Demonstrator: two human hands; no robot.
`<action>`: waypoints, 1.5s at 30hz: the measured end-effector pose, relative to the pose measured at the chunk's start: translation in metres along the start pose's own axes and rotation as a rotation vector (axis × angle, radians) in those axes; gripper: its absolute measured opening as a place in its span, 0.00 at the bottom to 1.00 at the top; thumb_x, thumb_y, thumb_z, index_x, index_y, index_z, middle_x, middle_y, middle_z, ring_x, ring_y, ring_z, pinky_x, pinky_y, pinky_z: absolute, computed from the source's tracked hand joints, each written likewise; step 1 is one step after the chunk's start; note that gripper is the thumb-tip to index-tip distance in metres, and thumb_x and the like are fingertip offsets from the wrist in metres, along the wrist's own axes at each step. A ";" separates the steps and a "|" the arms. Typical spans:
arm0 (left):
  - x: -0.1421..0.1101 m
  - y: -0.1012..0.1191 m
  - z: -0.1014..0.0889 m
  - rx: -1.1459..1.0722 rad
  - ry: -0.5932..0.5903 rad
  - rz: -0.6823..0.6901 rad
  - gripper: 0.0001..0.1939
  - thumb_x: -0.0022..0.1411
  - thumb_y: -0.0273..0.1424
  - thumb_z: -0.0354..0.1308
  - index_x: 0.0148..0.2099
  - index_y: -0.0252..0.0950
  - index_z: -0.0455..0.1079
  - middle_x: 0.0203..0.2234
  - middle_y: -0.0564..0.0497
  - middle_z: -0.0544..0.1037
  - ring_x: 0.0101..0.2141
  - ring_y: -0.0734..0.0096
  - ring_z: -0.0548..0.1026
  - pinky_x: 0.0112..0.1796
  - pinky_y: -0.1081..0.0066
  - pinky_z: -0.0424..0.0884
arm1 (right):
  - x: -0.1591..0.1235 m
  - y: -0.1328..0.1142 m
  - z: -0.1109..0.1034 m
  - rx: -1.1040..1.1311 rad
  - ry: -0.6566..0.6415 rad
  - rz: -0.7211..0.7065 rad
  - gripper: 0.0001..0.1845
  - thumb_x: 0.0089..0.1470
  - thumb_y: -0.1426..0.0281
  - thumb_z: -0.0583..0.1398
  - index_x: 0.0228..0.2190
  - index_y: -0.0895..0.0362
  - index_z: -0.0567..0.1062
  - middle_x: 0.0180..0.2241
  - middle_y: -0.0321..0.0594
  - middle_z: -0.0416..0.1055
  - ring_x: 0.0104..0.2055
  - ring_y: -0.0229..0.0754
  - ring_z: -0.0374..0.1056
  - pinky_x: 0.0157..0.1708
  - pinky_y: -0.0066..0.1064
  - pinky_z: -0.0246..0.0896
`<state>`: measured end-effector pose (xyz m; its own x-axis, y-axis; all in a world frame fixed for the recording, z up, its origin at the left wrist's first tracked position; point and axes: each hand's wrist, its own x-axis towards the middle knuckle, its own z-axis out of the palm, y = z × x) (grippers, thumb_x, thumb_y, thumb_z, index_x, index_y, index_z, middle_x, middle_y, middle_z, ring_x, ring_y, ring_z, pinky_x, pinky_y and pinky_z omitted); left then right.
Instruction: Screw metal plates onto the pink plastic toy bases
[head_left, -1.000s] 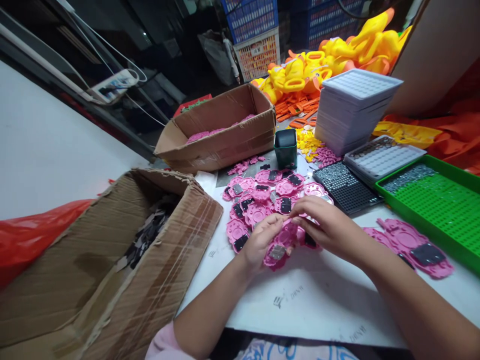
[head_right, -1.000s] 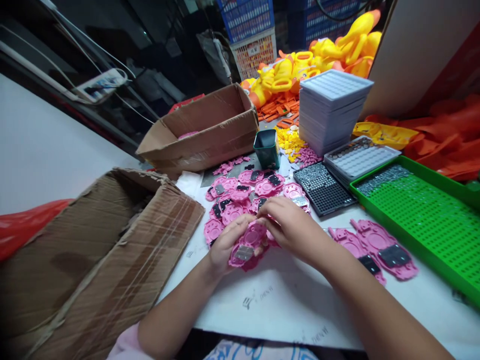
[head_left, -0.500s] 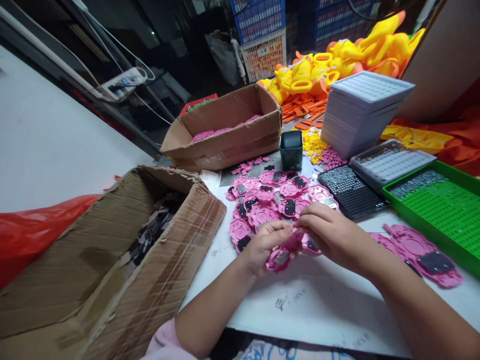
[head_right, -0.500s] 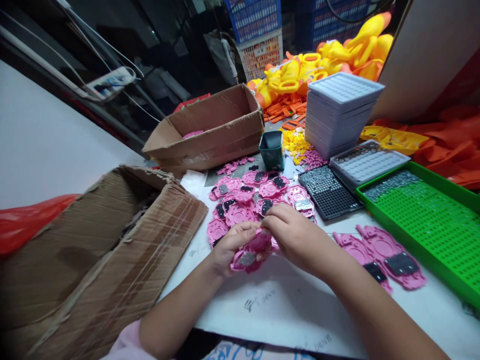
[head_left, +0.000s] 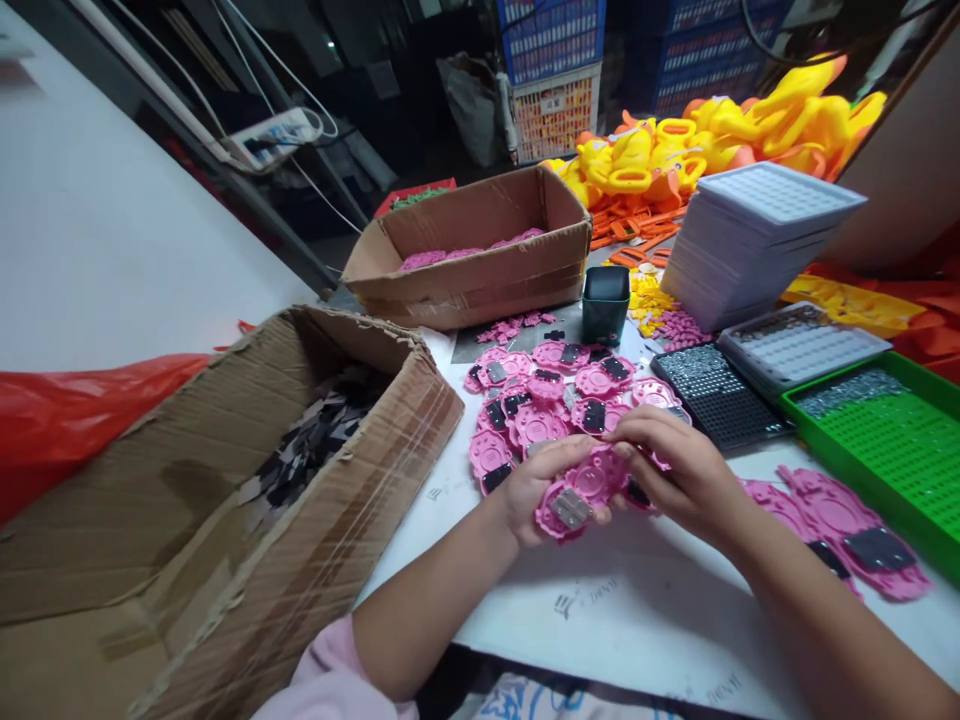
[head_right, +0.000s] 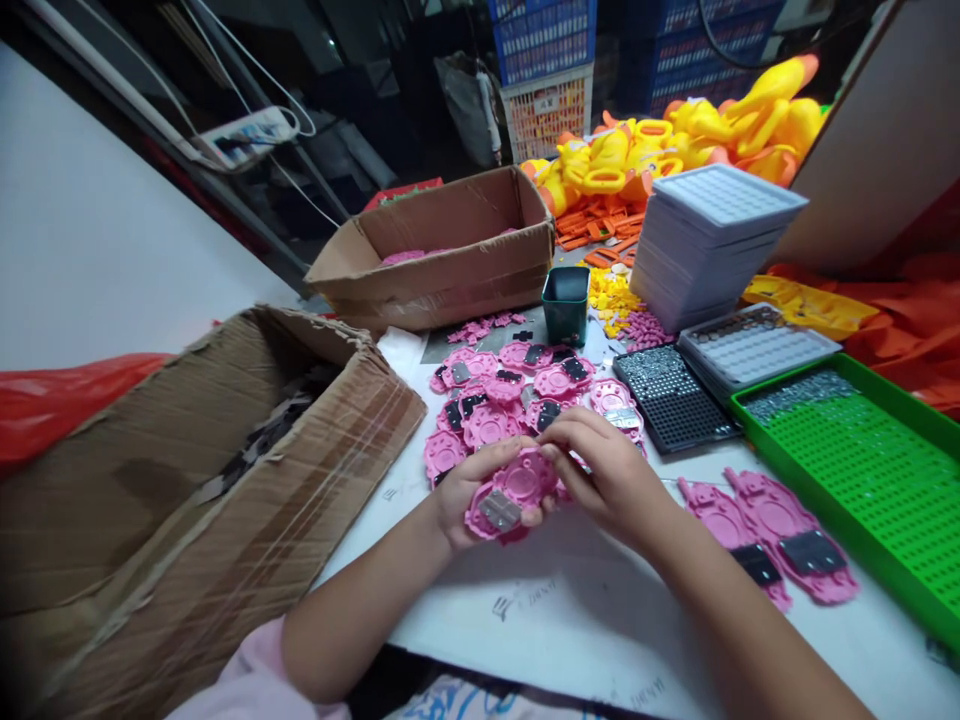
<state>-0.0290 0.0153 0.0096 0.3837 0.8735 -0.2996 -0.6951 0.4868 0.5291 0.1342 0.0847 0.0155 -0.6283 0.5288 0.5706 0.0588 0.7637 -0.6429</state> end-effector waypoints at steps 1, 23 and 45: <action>0.000 0.000 0.000 -0.011 0.001 -0.003 0.14 0.56 0.35 0.61 0.40 0.30 0.69 0.30 0.45 0.75 0.26 0.67 0.76 0.23 0.76 0.69 | 0.000 0.000 -0.001 -0.004 0.002 -0.005 0.06 0.59 0.77 0.54 0.35 0.55 0.68 0.32 0.38 0.67 0.35 0.35 0.64 0.35 0.27 0.63; -0.001 -0.001 -0.001 0.123 0.047 0.006 0.21 0.42 0.36 0.72 0.36 0.27 0.73 0.26 0.45 0.76 0.23 0.74 0.74 0.23 0.78 0.69 | -0.001 -0.001 -0.020 0.133 -0.236 0.046 0.10 0.59 0.77 0.55 0.41 0.52 0.71 0.38 0.38 0.66 0.41 0.34 0.64 0.40 0.24 0.60; -0.001 -0.006 -0.001 0.052 -0.154 -0.050 0.26 0.44 0.42 0.70 0.39 0.29 0.70 0.26 0.46 0.76 0.25 0.68 0.75 0.24 0.74 0.69 | -0.001 -0.010 -0.007 0.406 -0.141 0.174 0.05 0.58 0.66 0.58 0.35 0.53 0.75 0.33 0.37 0.66 0.36 0.35 0.63 0.37 0.29 0.60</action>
<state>-0.0256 0.0113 0.0060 0.5084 0.8369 -0.2029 -0.6420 0.5254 0.5584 0.1398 0.0790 0.0244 -0.7372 0.5593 0.3792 -0.1180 0.4459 -0.8872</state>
